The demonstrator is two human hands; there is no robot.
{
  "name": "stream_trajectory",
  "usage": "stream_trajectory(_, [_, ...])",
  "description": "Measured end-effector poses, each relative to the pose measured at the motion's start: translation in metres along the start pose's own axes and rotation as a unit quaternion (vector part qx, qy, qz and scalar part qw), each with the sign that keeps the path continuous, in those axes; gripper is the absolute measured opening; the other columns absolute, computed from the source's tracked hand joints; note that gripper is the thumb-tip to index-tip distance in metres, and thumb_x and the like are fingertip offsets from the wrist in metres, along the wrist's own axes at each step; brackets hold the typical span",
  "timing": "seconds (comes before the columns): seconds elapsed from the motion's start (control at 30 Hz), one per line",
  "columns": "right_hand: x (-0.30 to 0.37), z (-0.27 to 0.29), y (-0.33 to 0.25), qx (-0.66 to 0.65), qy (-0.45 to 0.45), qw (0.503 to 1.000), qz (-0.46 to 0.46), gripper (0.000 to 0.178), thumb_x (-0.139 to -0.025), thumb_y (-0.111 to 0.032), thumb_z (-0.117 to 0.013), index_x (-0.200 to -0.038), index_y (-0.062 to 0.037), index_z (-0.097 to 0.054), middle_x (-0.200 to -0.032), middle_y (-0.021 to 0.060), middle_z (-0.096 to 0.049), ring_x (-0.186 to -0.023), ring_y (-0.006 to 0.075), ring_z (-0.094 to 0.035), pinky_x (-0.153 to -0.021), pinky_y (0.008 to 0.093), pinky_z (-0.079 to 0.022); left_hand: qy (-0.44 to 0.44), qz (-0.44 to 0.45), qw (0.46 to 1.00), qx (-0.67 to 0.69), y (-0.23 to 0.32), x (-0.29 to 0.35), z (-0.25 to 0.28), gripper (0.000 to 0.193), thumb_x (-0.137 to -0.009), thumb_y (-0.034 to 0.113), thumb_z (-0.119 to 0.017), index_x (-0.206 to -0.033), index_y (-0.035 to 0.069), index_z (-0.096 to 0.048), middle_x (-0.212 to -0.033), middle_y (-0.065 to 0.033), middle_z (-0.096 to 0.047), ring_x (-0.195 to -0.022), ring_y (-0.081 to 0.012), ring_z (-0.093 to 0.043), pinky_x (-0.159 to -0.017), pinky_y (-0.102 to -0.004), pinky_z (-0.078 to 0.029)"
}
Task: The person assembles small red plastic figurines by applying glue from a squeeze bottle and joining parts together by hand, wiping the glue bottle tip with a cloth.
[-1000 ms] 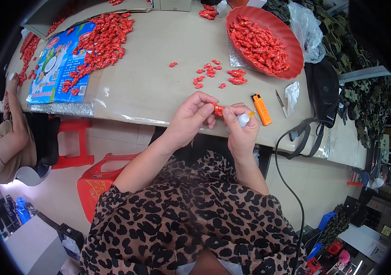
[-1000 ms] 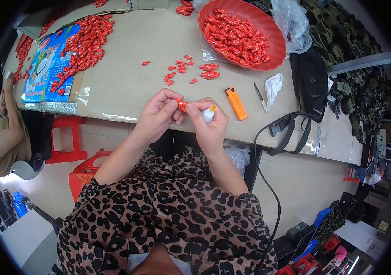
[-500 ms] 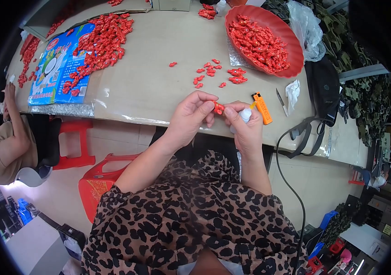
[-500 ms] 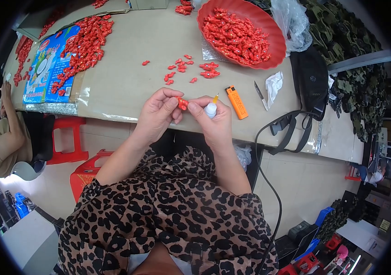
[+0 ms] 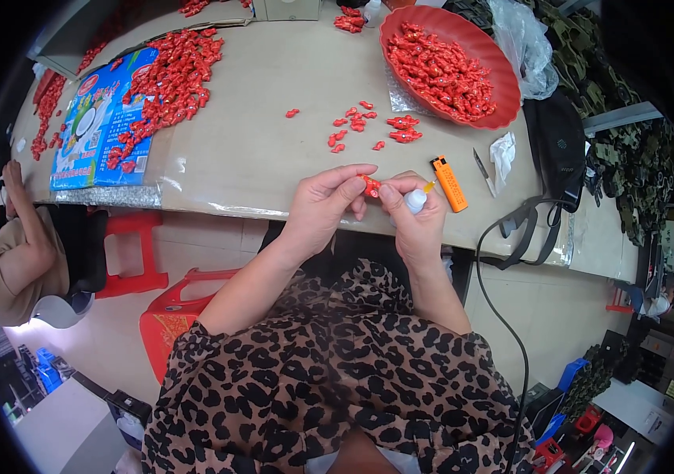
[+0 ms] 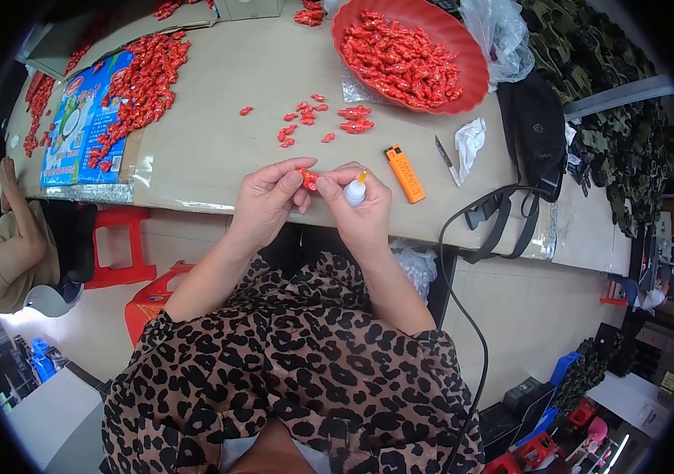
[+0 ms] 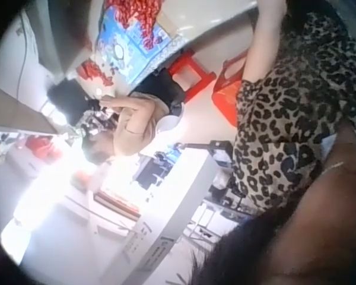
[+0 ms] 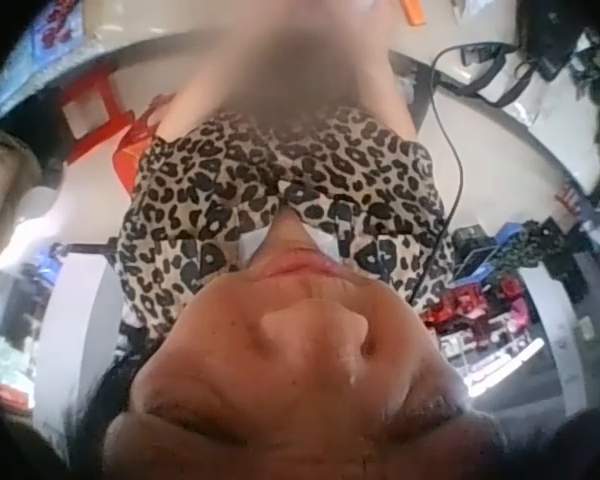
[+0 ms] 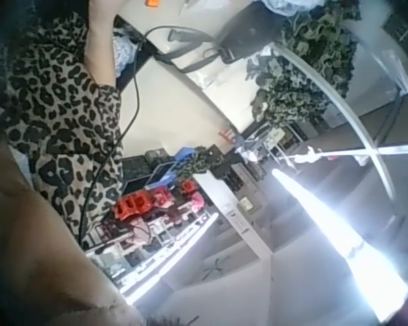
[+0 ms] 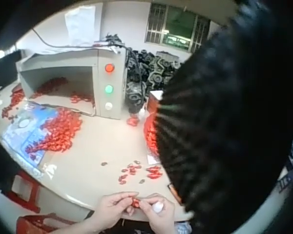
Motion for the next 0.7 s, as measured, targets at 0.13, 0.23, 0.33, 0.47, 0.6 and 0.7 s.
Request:
stream_trajectory(0.13, [0.0002,0.001,0.0,0.019,0.006,1.0,0.015,0.004,-0.075,-0.003,-0.059,-0.075,0.0005,-0.057,-0.071,0.0038,-0.053,-0.065,0.0074,-0.048,-0.059,0.0198,-0.037,-0.005,-0.01,1.0,-0.012,0.0007,-0.0002,0.0002,0.024,-0.084,0.009,-0.048,-0.104,-0.003,-0.052,-0.072,-0.0043,-0.052,-0.061,-0.0095,-0.045,-0.056,-0.0239,-0.041])
stream_trajectory(0.23, [0.0006,0.0014,0.0011,0.026,0.002,1.0,0.012,0.004,-0.075,-0.003,-0.059,-0.075,0.0005,-0.057,-0.071,0.0039,-0.053,-0.065,0.0074,-0.048,-0.059,0.0199,-0.038,-0.006,-0.013,1.0,-0.019,0.0002,0.0002,0.0011,0.024,-0.083,0.009,-0.048,-0.104,-0.003,-0.052,-0.073,-0.0052,-0.053,-0.062,-0.0099,-0.046,-0.057,-0.0242,-0.041])
stream_trajectory(0.33, [0.0008,0.0013,0.0016,0.023,0.004,1.0,0.014,0.004,-0.075,-0.003,-0.059,-0.074,0.0004,-0.057,-0.071,0.0039,-0.053,-0.065,0.0076,-0.048,-0.059,0.02,-0.038,-0.008,-0.018,1.0,-0.024,0.0012,0.0,0.0007,0.024,-0.083,0.008,-0.048,-0.103,-0.003,-0.052,-0.073,-0.0057,-0.053,-0.062,-0.0102,-0.047,-0.058,-0.0245,-0.042])
stream_trajectory(0.47, [0.0009,0.0018,0.0013,0.028,0.007,0.999,0.019,0.004,-0.074,-0.003,-0.059,-0.073,0.0004,-0.057,-0.071,0.0041,-0.053,-0.065,0.0078,-0.048,-0.059,0.0202,-0.038,-0.008,-0.023,0.999,-0.033,0.0022,-0.0001,0.0003,0.023,-0.083,0.008,-0.048,-0.103,-0.004,-0.052,-0.074,-0.0061,-0.053,-0.063,-0.0107,-0.047,-0.058,-0.0247,-0.043])
stream_trajectory(0.6, [0.0009,0.0024,0.0011,0.031,0.007,0.999,0.024,0.004,-0.074,-0.002,-0.059,-0.073,0.0001,-0.057,-0.071,0.0043,-0.053,-0.065,0.0081,-0.048,-0.059,0.0203,-0.038,-0.008,-0.02,0.999,-0.036,0.0014,-0.0008,0.0003,0.023,-0.083,0.008,-0.048,-0.103,-0.004,-0.052,-0.075,-0.0063,-0.053,-0.063,-0.0109,-0.047,-0.059,-0.0247,-0.043])
stream_trajectory(0.7, [0.0006,0.0035,0.0018,0.033,0.006,0.999,0.024,0.003,-0.074,-0.002,-0.06,-0.073,0.0,-0.057,-0.071,0.0044,-0.053,-0.065,0.0083,-0.048,-0.059,0.0204,-0.038,-0.01,-0.021,0.999,-0.036,0.001,-0.0011,-0.0002,0.023,-0.083,0.008,-0.048,-0.103,-0.004,-0.052,-0.075,-0.0063,-0.053,-0.064,-0.011,-0.048,-0.059,-0.0247,-0.043])
Point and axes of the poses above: each hand's wrist, its own x-axis away from the middle knuckle, its own z-axis out of the back of the hand, y = z × x, the point moved 8 cm from there along -x, towards the middle knuckle
